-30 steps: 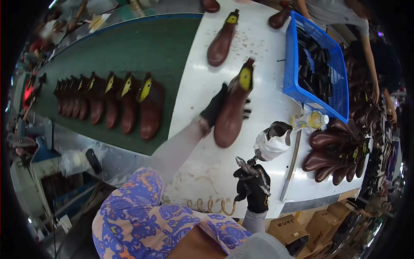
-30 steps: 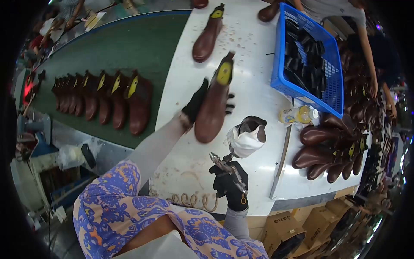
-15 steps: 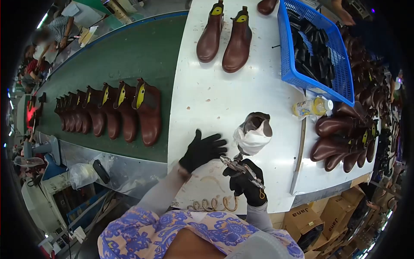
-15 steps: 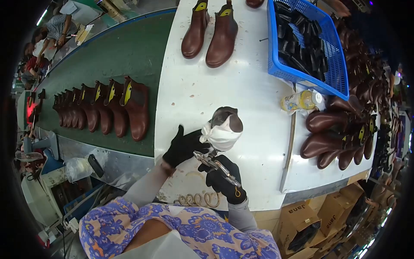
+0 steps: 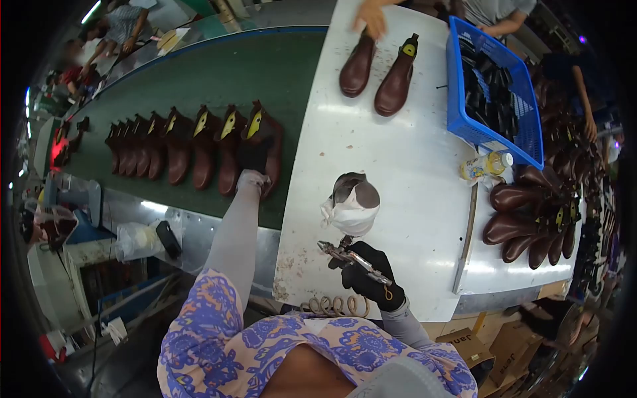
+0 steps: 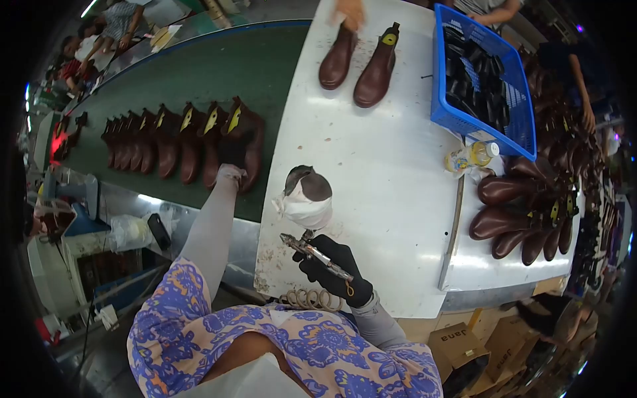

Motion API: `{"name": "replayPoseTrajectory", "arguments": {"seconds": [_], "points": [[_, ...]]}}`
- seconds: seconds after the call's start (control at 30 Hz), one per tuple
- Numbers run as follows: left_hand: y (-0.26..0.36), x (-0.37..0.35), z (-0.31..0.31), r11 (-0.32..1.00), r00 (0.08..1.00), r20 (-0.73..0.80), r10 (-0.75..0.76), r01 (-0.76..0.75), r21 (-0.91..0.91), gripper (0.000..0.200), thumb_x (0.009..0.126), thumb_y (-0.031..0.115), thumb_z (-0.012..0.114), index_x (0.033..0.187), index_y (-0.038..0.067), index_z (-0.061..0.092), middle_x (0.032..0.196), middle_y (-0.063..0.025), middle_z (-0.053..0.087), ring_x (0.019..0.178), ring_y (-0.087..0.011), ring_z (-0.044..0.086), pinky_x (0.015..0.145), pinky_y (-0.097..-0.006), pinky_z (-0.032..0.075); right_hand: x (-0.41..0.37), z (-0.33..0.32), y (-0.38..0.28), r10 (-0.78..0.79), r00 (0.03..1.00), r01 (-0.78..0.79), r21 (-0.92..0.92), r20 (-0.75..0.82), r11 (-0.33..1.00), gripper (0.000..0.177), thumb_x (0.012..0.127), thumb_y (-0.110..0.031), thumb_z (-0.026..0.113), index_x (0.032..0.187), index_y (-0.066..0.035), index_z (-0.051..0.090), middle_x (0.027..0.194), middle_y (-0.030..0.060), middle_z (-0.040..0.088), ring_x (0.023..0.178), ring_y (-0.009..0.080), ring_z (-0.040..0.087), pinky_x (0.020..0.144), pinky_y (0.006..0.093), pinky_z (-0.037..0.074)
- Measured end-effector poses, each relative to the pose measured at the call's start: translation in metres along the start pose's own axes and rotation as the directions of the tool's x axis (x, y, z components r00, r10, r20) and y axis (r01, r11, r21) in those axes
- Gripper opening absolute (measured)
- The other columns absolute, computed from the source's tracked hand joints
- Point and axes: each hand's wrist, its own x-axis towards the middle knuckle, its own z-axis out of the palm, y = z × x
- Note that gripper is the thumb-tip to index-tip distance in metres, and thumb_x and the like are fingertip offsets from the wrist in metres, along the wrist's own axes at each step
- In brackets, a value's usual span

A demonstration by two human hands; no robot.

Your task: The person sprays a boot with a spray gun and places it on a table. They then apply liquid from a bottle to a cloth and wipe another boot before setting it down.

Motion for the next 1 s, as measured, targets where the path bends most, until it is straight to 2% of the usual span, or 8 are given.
{"name": "replayPoseTrajectory", "arguments": {"seconds": [0.17,0.23,0.37,0.5,0.57,0.67,0.87,1.0], "points": [[0.012,-0.05,-0.082,0.872,0.978,0.162,-0.131,0.191,-0.45,0.046,0.077,0.02,0.068,0.117,0.002,0.055,0.109,-0.0083,0.061,0.099,-0.0164,0.059,0.084,-0.0295,0.048,0.001,0.022,-0.031,0.119,0.993,-0.12,-0.088,-0.026,0.989,0.015,0.087,-0.012,0.056,0.096,0.0,0.057,0.084,0.0058,0.065,0.057,0.0055,0.057,0.046,0.0193,0.044],[0.017,-0.094,-0.124,0.119,0.914,0.285,-0.288,0.33,-0.937,0.029,0.086,0.016,0.057,0.113,0.004,0.062,0.112,-0.009,0.061,0.105,-0.0201,0.057,0.092,-0.033,0.044,0.004,0.041,-0.032,0.023,1.0,-0.023,-0.028,-0.011,0.999,0.021,0.089,-0.018,0.053,0.094,0.002,0.056,0.069,0.0051,0.062,0.05,0.0051,0.054,0.04,0.0182,0.038],[-0.011,-0.208,-0.205,-0.421,0.922,0.306,-0.236,0.187,-0.888,0.046,0.082,0.015,0.064,0.124,0.003,0.05,0.115,-0.0067,0.058,0.107,-0.0207,0.055,0.096,-0.0345,0.044,0.01,0.082,-0.028,-0.128,0.984,0.141,-0.104,0.128,0.985,0.027,0.087,-0.023,0.051,0.086,0.004,0.054,0.057,0.0072,0.058,0.045,0.0072,0.05,0.054,0.0212,0.045],[-0.057,-0.34,-0.245,-0.294,0.874,0.091,-0.478,-0.062,-0.954,0.041,0.088,0.02,0.057,0.125,0.004,0.049,0.117,-0.0088,0.058,0.108,-0.0229,0.055,0.094,-0.0364,0.046,-0.009,0.123,-0.036,-0.038,0.916,0.13,-0.205,0.4,0.97,0.04,0.086,-0.036,0.058,0.094,0.003,0.057,0.059,0.0063,0.058,0.039,0.0053,0.046,0.037,0.0183,0.031],[-0.056,-0.37,-0.309,-0.659,-0.082,0.807,-0.585,-0.531,-0.532,0.039,0.098,0.035,0.038,0.127,0.01,0.045,0.122,-0.0074,0.053,0.11,-0.0194,0.052,0.098,-0.0334,0.039,-0.016,0.154,-0.037,0.032,0.813,0.155,-0.268,0.582,0.951,0.021,0.085,-0.015,0.056,0.095,0.004,0.059,0.072,0.0055,0.063,0.048,0.0039,0.049,0.045,0.0195,0.036],[-0.073,-0.512,-0.312,-0.18,0.632,-0.053,-0.773,-0.299,-0.937,0.041,0.091,0.031,0.046,0.125,0.008,0.047,0.119,-0.0078,0.055,0.108,-0.02,0.054,0.095,-0.034,0.042,-0.035,0.203,-0.028,0.122,0.638,0.249,-0.354,0.76,0.901,0.014,0.083,-0.01,0.06,0.092,0.001,0.061,0.073,0.0039,0.062,0.057,0.0103,0.056,0.054,0.0245,0.044],[0.019,-0.689,-0.313,0.586,0.198,-0.619,-0.76,-0.204,-0.785,0.049,0.078,0.022,0.063,0.122,0.004,0.051,0.114,-0.0087,0.059,0.103,-0.0213,0.057,0.091,-0.0351,0.046,-0.082,0.189,-0.018,0.178,0.173,0.423,-0.236,0.969,0.875,0.012,0.08,-0.006,0.064,0.09,0.0,0.059,0.069,0.0089,0.06,0.057,0.0184,0.059,0.055,0.0281,0.044],[0.158,-0.68,-0.301,0.67,0.083,-0.692,-0.718,-0.189,-0.718,0.058,0.068,0.016,0.071,0.122,0.003,0.052,0.112,-0.0085,0.061,0.102,-0.0227,0.059,0.089,-0.036,0.049,-0.069,0.125,-0.062,0.162,-0.056,0.348,-0.133,0.985,0.928,0.013,0.079,-0.006,0.065,0.088,-0.001,0.058,0.068,0.0092,0.058,0.057,0.0193,0.057,0.054,0.0293,0.042]]}}
